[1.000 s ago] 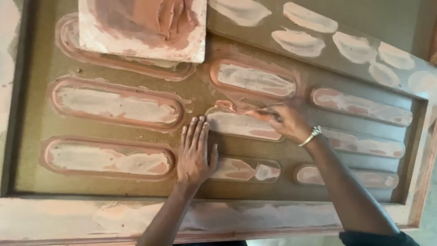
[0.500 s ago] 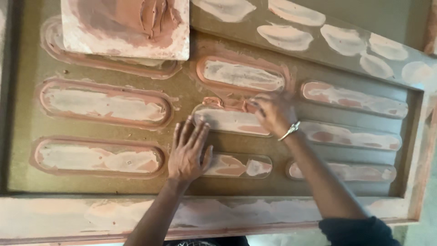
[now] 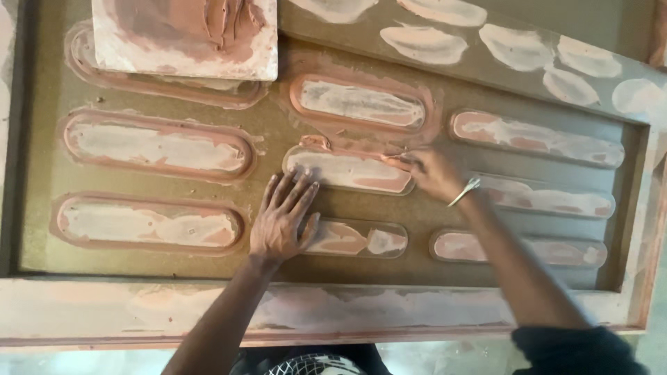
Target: The person applies a pinkish putty to a wooden board with recessed oval shapes. They use a small card to scoop and spread the putty into the recesses, smoothing the surface with their fingers.
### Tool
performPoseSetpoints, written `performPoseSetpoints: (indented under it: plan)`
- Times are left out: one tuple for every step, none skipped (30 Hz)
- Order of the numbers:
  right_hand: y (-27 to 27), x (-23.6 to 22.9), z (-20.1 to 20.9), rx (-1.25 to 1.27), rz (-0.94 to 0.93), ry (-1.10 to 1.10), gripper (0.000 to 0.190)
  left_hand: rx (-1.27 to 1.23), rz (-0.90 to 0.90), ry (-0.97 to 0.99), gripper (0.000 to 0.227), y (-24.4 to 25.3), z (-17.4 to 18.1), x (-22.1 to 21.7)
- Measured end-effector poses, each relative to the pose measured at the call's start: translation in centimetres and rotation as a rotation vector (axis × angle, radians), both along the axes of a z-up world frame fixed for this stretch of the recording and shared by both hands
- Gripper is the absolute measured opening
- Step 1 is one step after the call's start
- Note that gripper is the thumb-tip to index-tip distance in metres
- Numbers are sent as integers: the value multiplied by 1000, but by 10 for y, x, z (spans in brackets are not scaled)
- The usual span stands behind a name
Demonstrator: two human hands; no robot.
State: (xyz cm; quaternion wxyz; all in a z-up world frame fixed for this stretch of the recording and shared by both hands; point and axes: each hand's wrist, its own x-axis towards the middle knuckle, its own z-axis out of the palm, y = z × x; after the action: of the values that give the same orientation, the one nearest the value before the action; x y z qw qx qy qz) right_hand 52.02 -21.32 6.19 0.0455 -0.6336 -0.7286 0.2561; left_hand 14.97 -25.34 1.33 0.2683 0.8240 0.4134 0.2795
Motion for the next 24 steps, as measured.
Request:
performPoseSetpoints:
  plan:
    - [7, 0, 6, -156, -83, 86, 31, 5, 16, -8, 56, 4, 0, 1]
    - [14, -4, 14, -313, -164, 172, 34, 10, 33, -16, 56, 9, 0, 1]
    - [12, -10, 24, -320, -173, 152, 36, 4, 55, -24, 56, 4, 0, 0]
    - [10, -22, 32, -326, -182, 133, 39, 7, 99, -42, 57, 2, -1, -1]
    - [10, -30, 45, -334, -186, 112, 43, 8, 148, -61, 58, -1, -2, -1]
    - [8, -49, 50, -271, -83, 242, 41, 10, 196, -78, 58, -7, -2, -1]
    - [17, -71, 52, -196, 30, 376, 40, -8, 258, -107, 58, -5, -3, -3]
    - [25, -90, 56, -123, 146, 511, 39, -26, 319, -136, 59, -7, -3, -4]
    - [29, -112, 55, -76, 270, 312, 43, -57, 380, -162, 59, -15, -3, -5]
    - [35, -130, 54, -24, 393, 114, 46, -68, 411, -193, 61, -21, -3, -6]
    - [35, -148, 50, 30, 509, -83, 50, -83, 439, -223, 62, -30, -2, -9]
    - [38, -164, 46, 85, 578, -110, 54, -97, 466, -253, 64, -38, -2, -10]
    - [43, -177, 42, 137, 647, -138, 58, -122, 480, -280, 66, -43, -2, -12]
    - [49, -189, 37, 191, 715, -165, 62, -147, 494, -307, 69, -46, -2, -12]
    - [57, -200, 34, 168, 770, -209, 55, -162, 506, -337, 71, -46, -2, -14]
    - [64, -211, 31, 145, 825, -253, 48, -158, 498, -349, 73, -42, -3, -16]
    - [67, -218, 29, 112, 877, -301, 42, -163, 487, -365, 76, -43, -4, -16]
    - [71, -224, 28, 132, 916, -308, 40, -168, 476, -381, 78, -44, -5, -17]
    - [71, -228, 28, 149, 952, -314, 38, -193, 469, -394, 79, -46, -5, -18]
    - [72, -229, 30, 165, 987, -320, 37, -218, 463, -409, 80, -50, -3, -19]
    - [75, -229, 35, 118, 994, -300, 32, -226, 447, -425, 81, -47, -3, -21]
    - [77, -226, 41, 70, 1001, -281, 27, -219, 445, -420, 82, -46, -1, -23]
    - [81, -221, 47, 29, 1004, -269, 23, -205, 438, -421, 84, -42, 0, -24]
    - [81, -214, 52, 8, 936, -262, 29, -191, 431, -421, 85, -38, 0, -26]
